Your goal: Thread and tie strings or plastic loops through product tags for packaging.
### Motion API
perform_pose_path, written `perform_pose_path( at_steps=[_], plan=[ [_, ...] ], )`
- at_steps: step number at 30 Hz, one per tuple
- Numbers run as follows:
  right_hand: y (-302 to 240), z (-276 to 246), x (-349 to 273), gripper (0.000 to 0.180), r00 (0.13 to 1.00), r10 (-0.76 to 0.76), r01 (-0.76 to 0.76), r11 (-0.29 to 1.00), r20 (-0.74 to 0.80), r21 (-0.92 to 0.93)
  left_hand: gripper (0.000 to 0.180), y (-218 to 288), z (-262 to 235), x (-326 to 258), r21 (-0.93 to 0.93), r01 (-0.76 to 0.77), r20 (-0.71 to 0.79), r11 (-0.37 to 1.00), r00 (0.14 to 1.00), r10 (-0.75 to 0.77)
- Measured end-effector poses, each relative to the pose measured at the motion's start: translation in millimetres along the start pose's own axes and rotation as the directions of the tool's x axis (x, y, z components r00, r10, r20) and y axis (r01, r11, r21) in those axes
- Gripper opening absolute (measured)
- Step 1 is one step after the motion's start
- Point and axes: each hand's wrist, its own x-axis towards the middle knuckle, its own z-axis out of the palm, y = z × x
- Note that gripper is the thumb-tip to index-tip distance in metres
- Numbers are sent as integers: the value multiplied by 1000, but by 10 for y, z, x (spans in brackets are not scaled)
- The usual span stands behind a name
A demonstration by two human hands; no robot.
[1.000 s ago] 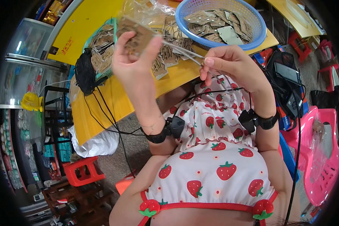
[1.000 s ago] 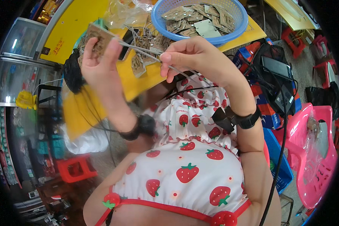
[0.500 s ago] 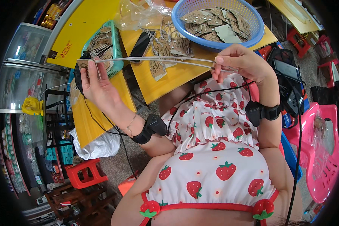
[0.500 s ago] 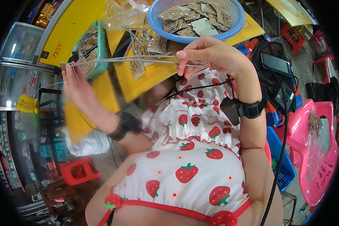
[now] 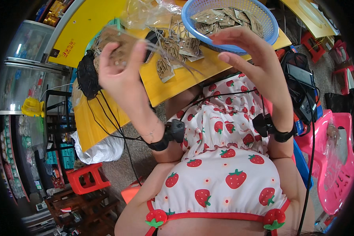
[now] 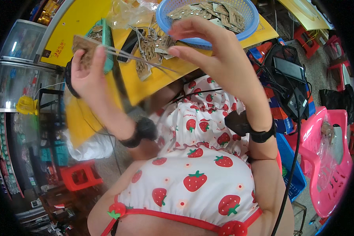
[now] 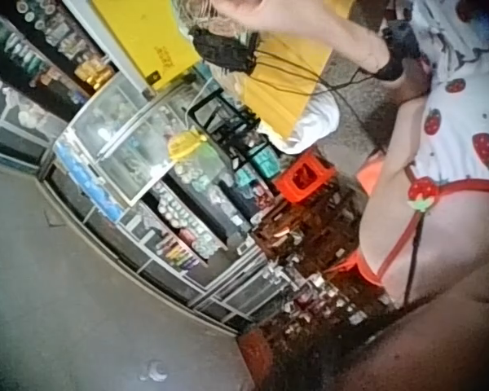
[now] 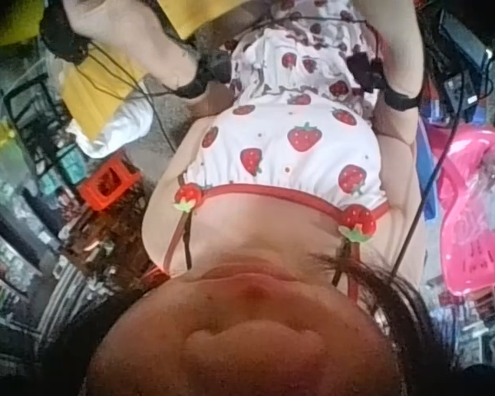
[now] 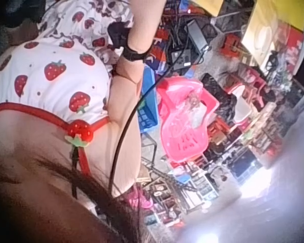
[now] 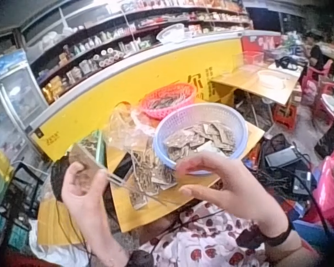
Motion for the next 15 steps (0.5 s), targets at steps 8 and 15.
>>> perform_pose_path(
  at_steps=[8, 15],
  plan=[
    [-74, 269, -40, 31, 955, -161, 184, 980, -247, 72, 42, 143, 415, -329, -173, 92, 347, 981, 937, -26],
    [-160, 65, -54, 18, 977, -197, 181, 969, -83, -167, 41, 111, 294, -258, -127, 173, 435, 977, 895, -102]
  ],
)
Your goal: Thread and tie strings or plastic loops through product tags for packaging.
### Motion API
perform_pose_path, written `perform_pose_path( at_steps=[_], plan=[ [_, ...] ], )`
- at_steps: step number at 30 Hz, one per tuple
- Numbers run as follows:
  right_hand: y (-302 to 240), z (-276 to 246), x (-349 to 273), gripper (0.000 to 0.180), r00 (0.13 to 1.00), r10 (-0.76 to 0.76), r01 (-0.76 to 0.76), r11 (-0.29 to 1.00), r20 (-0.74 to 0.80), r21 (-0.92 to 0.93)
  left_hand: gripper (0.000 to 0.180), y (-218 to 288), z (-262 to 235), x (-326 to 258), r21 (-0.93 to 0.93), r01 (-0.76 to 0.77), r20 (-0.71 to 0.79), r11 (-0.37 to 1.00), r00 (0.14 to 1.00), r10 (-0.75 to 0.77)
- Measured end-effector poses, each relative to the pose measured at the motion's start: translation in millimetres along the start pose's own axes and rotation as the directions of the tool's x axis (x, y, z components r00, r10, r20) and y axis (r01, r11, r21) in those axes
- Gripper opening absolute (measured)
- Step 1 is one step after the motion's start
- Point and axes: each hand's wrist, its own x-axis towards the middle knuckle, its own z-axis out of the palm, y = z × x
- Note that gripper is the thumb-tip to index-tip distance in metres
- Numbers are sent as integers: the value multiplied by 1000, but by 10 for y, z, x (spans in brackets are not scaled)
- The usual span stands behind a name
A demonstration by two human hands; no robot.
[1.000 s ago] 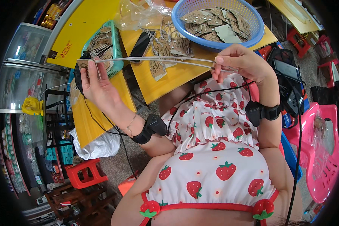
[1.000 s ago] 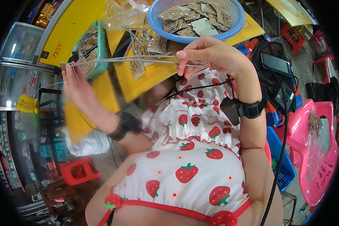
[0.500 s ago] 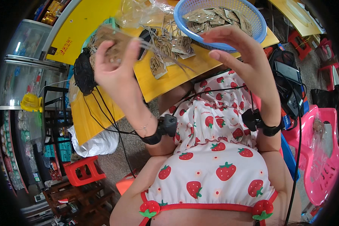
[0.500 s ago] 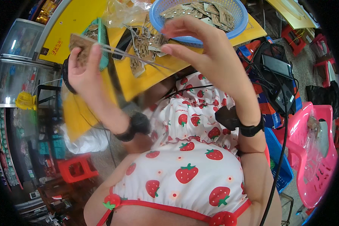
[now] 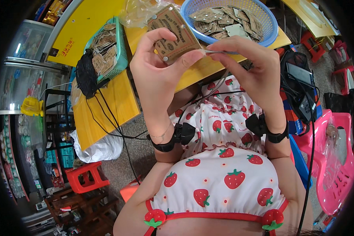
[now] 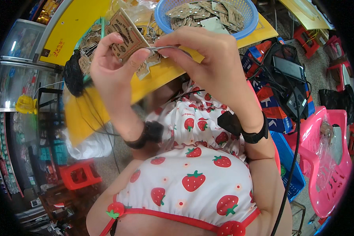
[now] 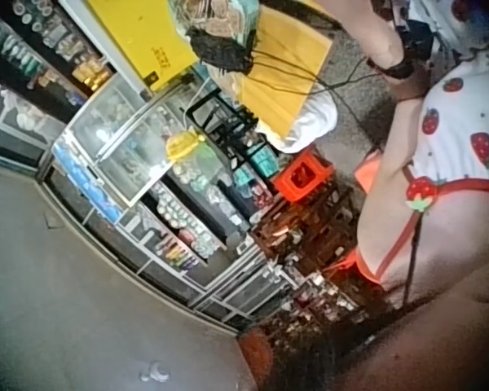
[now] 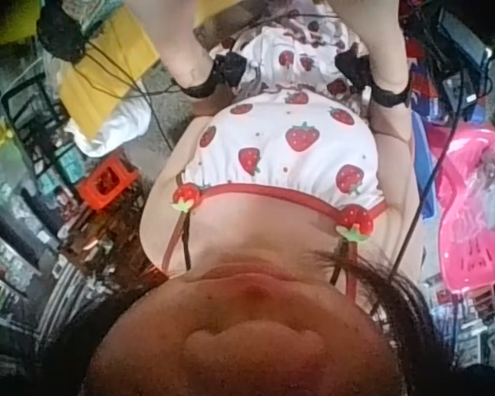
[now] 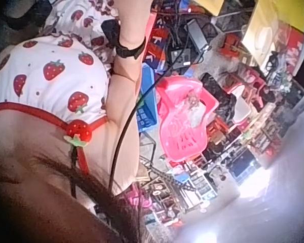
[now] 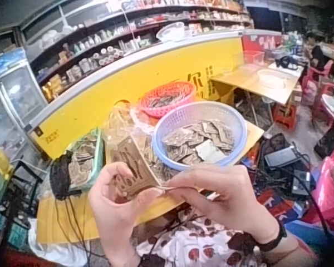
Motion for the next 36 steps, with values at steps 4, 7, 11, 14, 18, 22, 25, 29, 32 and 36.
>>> perform_pose_path(
  at_steps=[4, 7, 11, 14, 18, 22, 25, 29, 32, 36],
  plan=[
    [18, -40, 20, 16, 991, -136, 132, 979, -15, -152, 39, -41, -55, 0, -15, 36, 97, 999, 995, -35],
    [11, -61, 16, 13, 992, -124, 123, 982, 2, -144, 37, -55, -59, 4, -76, 98, 189, 992, 978, -82],
    [26, -105, 49, 14, 982, -186, 190, 969, 40, -158, 39, -123, -106, 22, 16, 18, 200, 1000, 980, -21],
    [4, -154, 76, 14, 988, -156, 155, 972, 8, -176, 45, -123, -171, 75, 71, -65, 134, 995, 989, 55],
    [148, -405, 52, 11, 976, 218, -219, 969, 18, 118, 67, -67, -202, 113, -32, -105, 0, 994, 994, 106],
    [388, -743, 74, 8, 943, 325, -330, 942, 73, 67, 80, -141, -419, 133, 39, -34, -79, 999, 996, 37],
    [513, -984, 37, 13, 924, 383, -383, 923, 15, 30, 82, -142, -434, 177, -21, -59, 0, 998, 998, 59],
    [623, -1223, 1, 20, 895, 445, -444, 896, -42, 25, 74, -159, -485, 130, -186, -102, -99, 977, 991, 85],
    [711, -1386, -51, 22, 845, 501, -493, 865, -187, 91, 74, -213, -513, 144, -236, -102, -102, 966, 992, 79],
    [785, -1453, -51, 25, 831, 458, -269, 827, -316, 493, 71, -204, -456, 118, -170, -147, -54, 975, 989, 140]
  ],
)
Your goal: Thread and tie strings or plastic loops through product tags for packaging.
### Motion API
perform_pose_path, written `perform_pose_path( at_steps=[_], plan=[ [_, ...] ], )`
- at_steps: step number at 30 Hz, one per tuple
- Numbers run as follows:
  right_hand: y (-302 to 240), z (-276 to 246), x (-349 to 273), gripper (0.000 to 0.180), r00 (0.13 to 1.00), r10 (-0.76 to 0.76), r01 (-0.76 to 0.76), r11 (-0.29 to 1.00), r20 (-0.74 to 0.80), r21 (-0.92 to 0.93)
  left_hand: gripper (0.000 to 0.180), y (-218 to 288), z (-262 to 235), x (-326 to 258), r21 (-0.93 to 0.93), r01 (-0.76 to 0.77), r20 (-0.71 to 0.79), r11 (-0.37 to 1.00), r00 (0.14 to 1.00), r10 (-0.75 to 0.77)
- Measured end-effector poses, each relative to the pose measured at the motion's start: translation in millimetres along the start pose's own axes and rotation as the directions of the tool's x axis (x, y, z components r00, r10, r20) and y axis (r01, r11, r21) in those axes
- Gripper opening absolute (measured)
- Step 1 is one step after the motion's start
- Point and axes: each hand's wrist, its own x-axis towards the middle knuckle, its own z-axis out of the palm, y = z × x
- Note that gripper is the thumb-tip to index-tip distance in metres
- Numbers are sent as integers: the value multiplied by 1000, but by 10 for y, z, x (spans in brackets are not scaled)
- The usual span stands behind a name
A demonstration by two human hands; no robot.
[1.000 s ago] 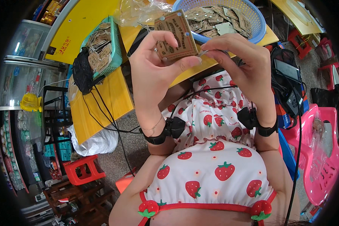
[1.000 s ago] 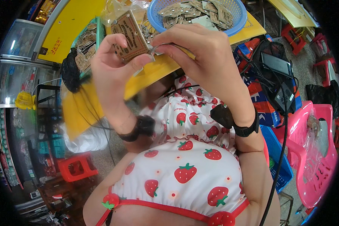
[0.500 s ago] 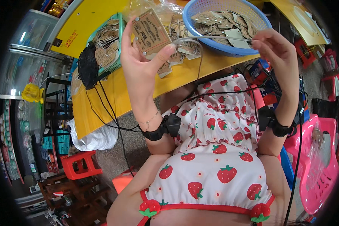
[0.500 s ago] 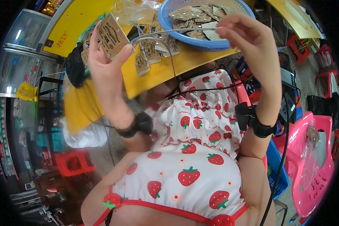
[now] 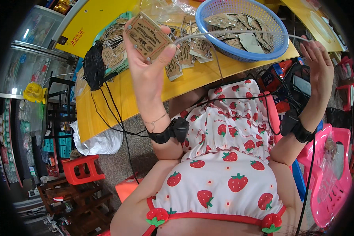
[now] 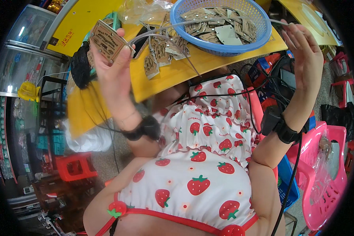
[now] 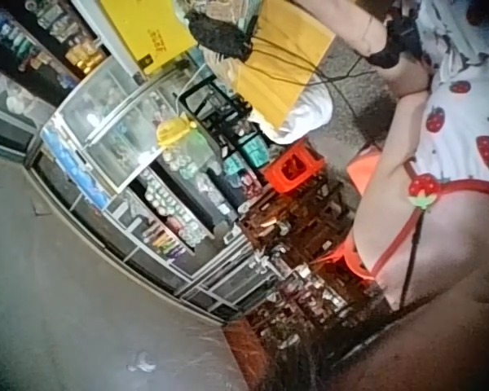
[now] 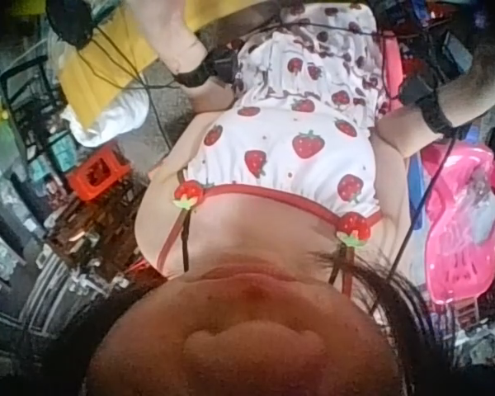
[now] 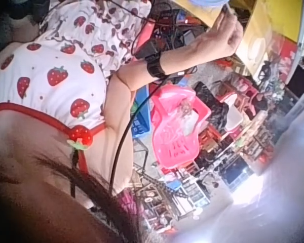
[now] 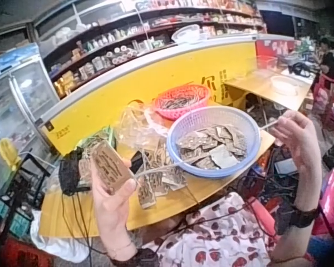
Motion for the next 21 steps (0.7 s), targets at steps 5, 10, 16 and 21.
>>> perform_pose_path(
  at_steps=[5, 10, 16, 21],
  plan=[
    [-75, 211, -127, 25, 991, -131, 132, 989, -28, 64, 77, -40, 90, -23, -88, 27, 35, 996, 999, -24],
    [-223, 803, -466, 28, 975, -218, 218, 934, 29, -283, 88, -136, 262, -31, -236, 144, 227, 961, 970, -89],
    [-334, 1348, -772, 20, 875, -289, 455, 763, 388, -459, 96, -101, 563, -167, -299, 350, 403, 888, 890, -215],
    [-360, 1362, -787, 19, 824, -330, 553, 647, 460, -526, 102, -154, 613, -248, -397, 448, 453, 801, 855, -254]
  ],
)
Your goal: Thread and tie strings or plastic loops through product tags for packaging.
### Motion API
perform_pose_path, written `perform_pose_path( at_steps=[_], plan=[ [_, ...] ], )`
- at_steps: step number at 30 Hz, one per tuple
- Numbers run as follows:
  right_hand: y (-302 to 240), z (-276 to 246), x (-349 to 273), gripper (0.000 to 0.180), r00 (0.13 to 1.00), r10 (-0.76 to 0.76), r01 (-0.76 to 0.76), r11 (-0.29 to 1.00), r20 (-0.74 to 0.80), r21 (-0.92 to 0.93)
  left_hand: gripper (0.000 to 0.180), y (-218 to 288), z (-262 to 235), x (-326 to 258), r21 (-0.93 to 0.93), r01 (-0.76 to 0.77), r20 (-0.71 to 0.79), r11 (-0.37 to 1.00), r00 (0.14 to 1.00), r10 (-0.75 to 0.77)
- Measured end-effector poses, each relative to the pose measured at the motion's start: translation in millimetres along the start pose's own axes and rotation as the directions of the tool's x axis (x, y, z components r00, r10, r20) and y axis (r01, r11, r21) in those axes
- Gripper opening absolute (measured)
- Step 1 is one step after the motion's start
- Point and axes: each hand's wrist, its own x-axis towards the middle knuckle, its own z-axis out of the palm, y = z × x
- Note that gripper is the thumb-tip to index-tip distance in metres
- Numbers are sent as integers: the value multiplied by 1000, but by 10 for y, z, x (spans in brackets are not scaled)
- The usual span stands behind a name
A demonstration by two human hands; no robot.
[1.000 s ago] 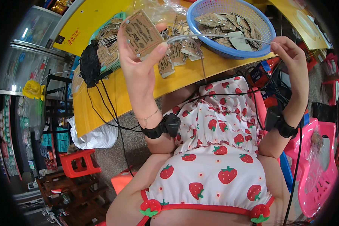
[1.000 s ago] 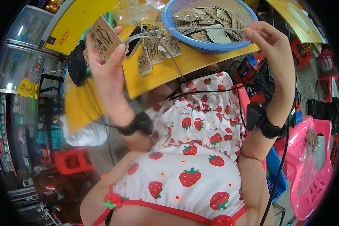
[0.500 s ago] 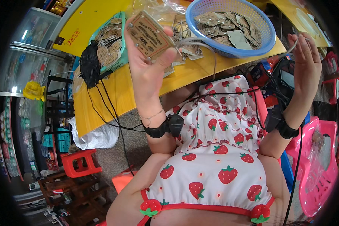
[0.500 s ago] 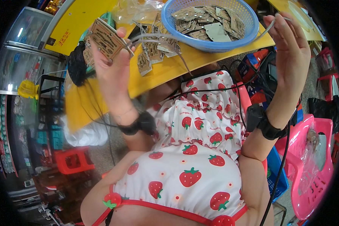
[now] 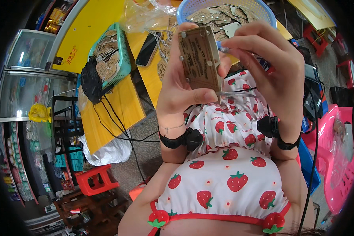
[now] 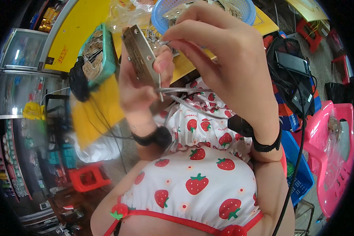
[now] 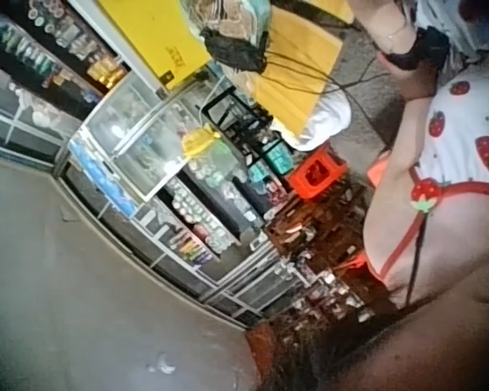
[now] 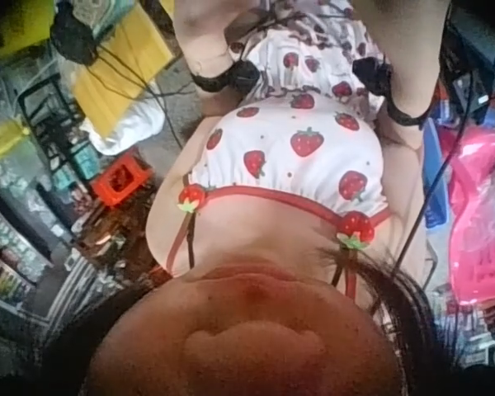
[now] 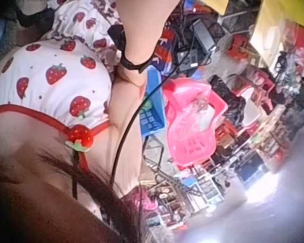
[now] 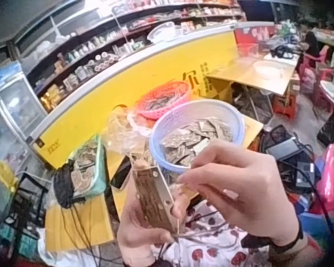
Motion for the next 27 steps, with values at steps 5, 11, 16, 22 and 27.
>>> perform_pose_path(
  at_steps=[5, 11, 16, 22, 27],
  plan=[
    [22, -99, 21, 19, 994, -47, 39, 995, 98, 90, 110, -62, -14, 2, -166, -32, 103, 986, 993, 49],
    [82, -137, 23, 18, 978, -76, 31, 973, 192, 228, 106, -66, 2, 11, -190, 62, 96, 980, 994, -45],
    [226, -164, -31, 16, 955, -35, -81, 925, 295, 370, 107, -75, 29, 1, -232, 152, 120, 961, 985, -127],
    [254, -197, -23, 12, 926, -41, -132, 896, 376, 424, 108, -82, 27, 8, -269, 224, 137, 937, 972, -193],
    [190, -268, 24, 10, 924, -2, -147, 922, 382, 359, 108, -146, -53, 40, -176, 184, 219, 967, 965, -144]
  ],
)
